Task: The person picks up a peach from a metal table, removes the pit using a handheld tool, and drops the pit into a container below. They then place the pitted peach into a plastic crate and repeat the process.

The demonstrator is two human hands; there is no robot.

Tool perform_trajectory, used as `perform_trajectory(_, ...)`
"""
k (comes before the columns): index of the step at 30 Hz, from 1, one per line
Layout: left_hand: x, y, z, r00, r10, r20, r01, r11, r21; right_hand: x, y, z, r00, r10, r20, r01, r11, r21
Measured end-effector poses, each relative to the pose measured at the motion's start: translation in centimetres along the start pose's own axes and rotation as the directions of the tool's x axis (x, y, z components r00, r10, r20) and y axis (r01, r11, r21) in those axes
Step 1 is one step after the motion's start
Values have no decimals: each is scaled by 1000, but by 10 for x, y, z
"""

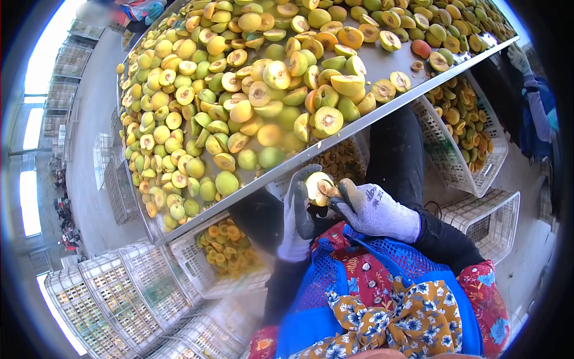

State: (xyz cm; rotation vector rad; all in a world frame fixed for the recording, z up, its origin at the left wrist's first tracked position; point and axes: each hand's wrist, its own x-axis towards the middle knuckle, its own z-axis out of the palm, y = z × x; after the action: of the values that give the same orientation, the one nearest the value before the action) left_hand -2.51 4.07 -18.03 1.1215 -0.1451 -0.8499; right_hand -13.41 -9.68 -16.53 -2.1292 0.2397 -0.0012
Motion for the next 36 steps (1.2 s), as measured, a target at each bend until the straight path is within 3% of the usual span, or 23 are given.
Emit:
perform_trajectory(3, 1, -6, 1, 999, -4, -47, 5, 1000, 5, 0, -2, 1, 999, 8, 32, -8, 1000, -5)
perform_trajectory(5, -1, -8, 5, 984, 159, -78, -121, 926, 357, 2, -8, -2, 996, 28, 85, -26, 999, -21)
perform_trajectory(8, 3, -13, 2, 976, 166, -137, -109, 931, 350, 0, -5, 4, 997, -36, 72, 43, 995, -92)
perform_trajectory(11, 7, -15, 2, 964, 210, -166, -131, 911, 391, 3, -9, 4, 986, 67, 151, -50, 992, -113)
perform_trajectory(14, 10, -22, 0, 951, 213, -226, -103, 903, 417, 1, 5, 15, 992, 45, 122, -55, 995, 82)
perform_trajectory(16, 7, -26, 0, 936, 260, -238, -122, 872, 474, 1, 5, 10, 953, 134, 272, -232, 899, 371)
perform_trajectory(17, 8, -23, -1, 953, 254, -163, -140, 852, 505, 3, 4, 3, 921, 154, 357, -325, 809, 490)
perform_trajectory(18, 9, -17, -2, 967, 240, -89, -157, 830, 535, 9, -1, -11, 814, 248, 525, -515, 727, 454)
perform_trajectory(19, 10, -12, -2, 975, 224, -13, -178, 807, 563, 10, 2, -16, 663, 260, 701, -724, 460, 514)
perform_trajectory(21, 13, -7, -3, 993, 117, -4, -104, 893, 437, 9, 16, -12, 673, 125, 729, -716, 358, 599)
perform_trajectory(22, 13, -6, -3, 998, 63, 6, -60, 927, 371, 7, 15, -8, 738, 174, 652, -646, 461, 609)
perform_trajectory(24, 12, -17, 2, 973, 208, -99, -116, 815, 568, 5, 5, 0, 854, 233, 466, -492, 656, 573)
perform_trajectory(26, 12, -22, 10, 926, 350, -145, -163, 714, 681, 2, 16, 12, 843, 240, 482, -521, 587, 619)
perform_trajectory(27, 12, -24, 8, 918, 388, -81, -193, 616, 764, 3, 16, 13, 836, 244, 492, -537, 550, 639)
perform_trajectory(28, 11, -26, 3, 910, 415, -16, -217, 507, 834, 4, 16, 4, 723, 230, 651, -689, 312, 655)
perform_trajectory(30, 13, -22, -3, 955, 297, 24, -174, 489, 855, 1, 15, 2, 699, 245, 672, -714, 287, 638)
perform_trajectory(31, 16, -16, -3, 989, 150, 4, -90, 575, 813, -1, 15, 2, 685, 253, 683, -728, 274, 629)
perform_trajectory(32, 17, -14, -2, 1000, 2, -5, 3, 645, 765, -3, 12, 6, 730, 275, 626, -684, 318, 657)
perform_trajectory(35, 14, -29, 8, 958, 281, -64, -87, 492, 866, -4, 29, 17, 763, 205, 613, -644, 313, 698)
perform_trajectory(36, 14, -29, 9, 970, 224, -98, -74, 649, 757, -2, 16, -1, 700, 222, 679, -714, 217, 665)
